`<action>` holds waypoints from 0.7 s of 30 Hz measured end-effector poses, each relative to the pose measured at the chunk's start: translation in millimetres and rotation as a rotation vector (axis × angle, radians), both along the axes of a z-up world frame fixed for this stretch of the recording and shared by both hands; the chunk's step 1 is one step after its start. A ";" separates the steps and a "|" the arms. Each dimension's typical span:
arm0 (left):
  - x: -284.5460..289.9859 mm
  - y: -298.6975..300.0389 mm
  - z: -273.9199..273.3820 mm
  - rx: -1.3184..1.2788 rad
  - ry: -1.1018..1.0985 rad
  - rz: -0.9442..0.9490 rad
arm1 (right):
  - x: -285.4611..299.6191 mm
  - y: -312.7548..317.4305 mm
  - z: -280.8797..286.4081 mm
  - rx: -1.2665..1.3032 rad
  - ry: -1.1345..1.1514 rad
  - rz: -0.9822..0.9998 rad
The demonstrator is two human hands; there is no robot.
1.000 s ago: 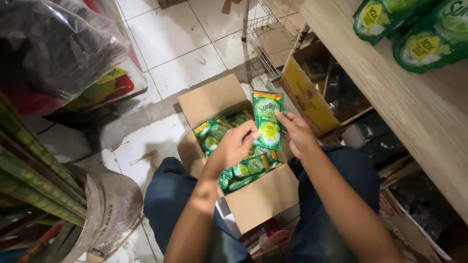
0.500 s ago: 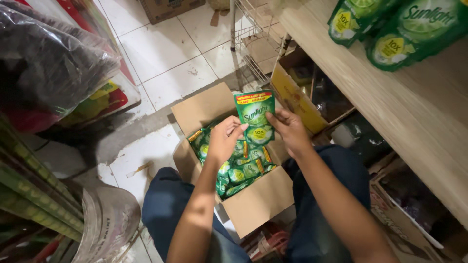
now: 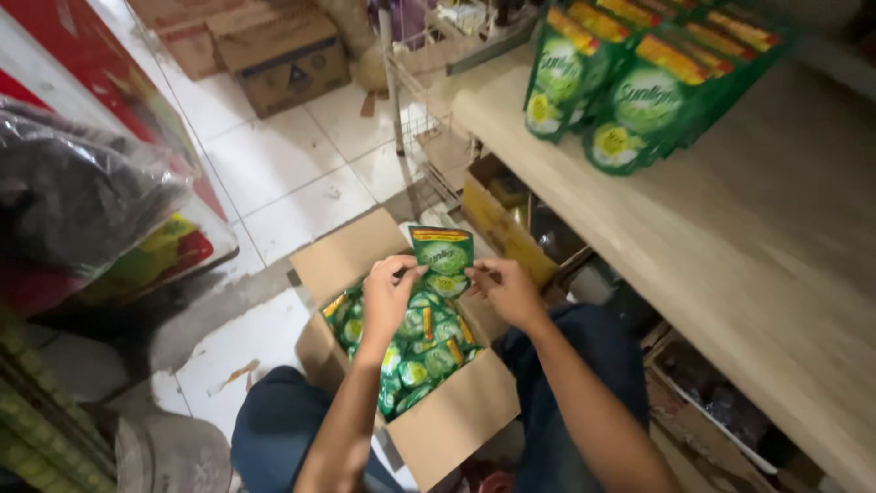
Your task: The person takes pouches of dish soap out of a cardboard box and places them onto a shelf.
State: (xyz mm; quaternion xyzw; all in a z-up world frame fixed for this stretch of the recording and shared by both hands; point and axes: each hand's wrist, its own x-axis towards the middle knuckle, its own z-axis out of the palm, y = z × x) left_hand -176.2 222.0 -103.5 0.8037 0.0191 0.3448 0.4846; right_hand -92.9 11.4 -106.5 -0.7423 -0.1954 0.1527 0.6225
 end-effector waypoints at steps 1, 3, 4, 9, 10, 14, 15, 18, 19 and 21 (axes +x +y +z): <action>7.9 -6.3 5.4 -0.085 0.056 -0.052 | -2.6 -8.6 8.8 0.000 0.035 -0.029; 29.2 -21.1 30.1 -0.247 0.171 -0.159 | -5.2 -22.5 36.0 0.029 0.043 -0.116; 38.7 -28.6 49.2 -0.213 0.190 -0.174 | -4.4 -30.5 54.4 0.057 0.016 -0.174; 86.2 -85.3 155.1 -0.119 0.085 -0.314 | -3.2 -83.6 157.0 -0.068 -0.400 -0.470; 98.0 -96.0 170.8 -0.115 0.039 -0.337 | 0.9 -88.8 172.6 -0.034 -0.379 -0.501; 142.4 -124.6 197.3 -0.270 -0.087 -0.481 | 30.7 -102.9 201.2 0.106 -0.423 -0.534; 153.0 -129.3 195.1 -0.310 -0.080 -0.481 | 37.3 -103.9 199.1 0.146 -0.465 -0.518; 177.6 -140.0 173.6 -0.304 0.061 -0.387 | 48.3 -105.5 183.1 -0.084 -0.475 -0.562; 181.3 -140.5 163.1 -0.299 0.074 -0.365 | 49.7 -104.4 176.3 -0.075 -0.466 -0.567; 184.7 -141.1 142.8 -0.289 0.101 -0.321 | 49.9 -102.2 163.9 -0.057 -0.447 -0.575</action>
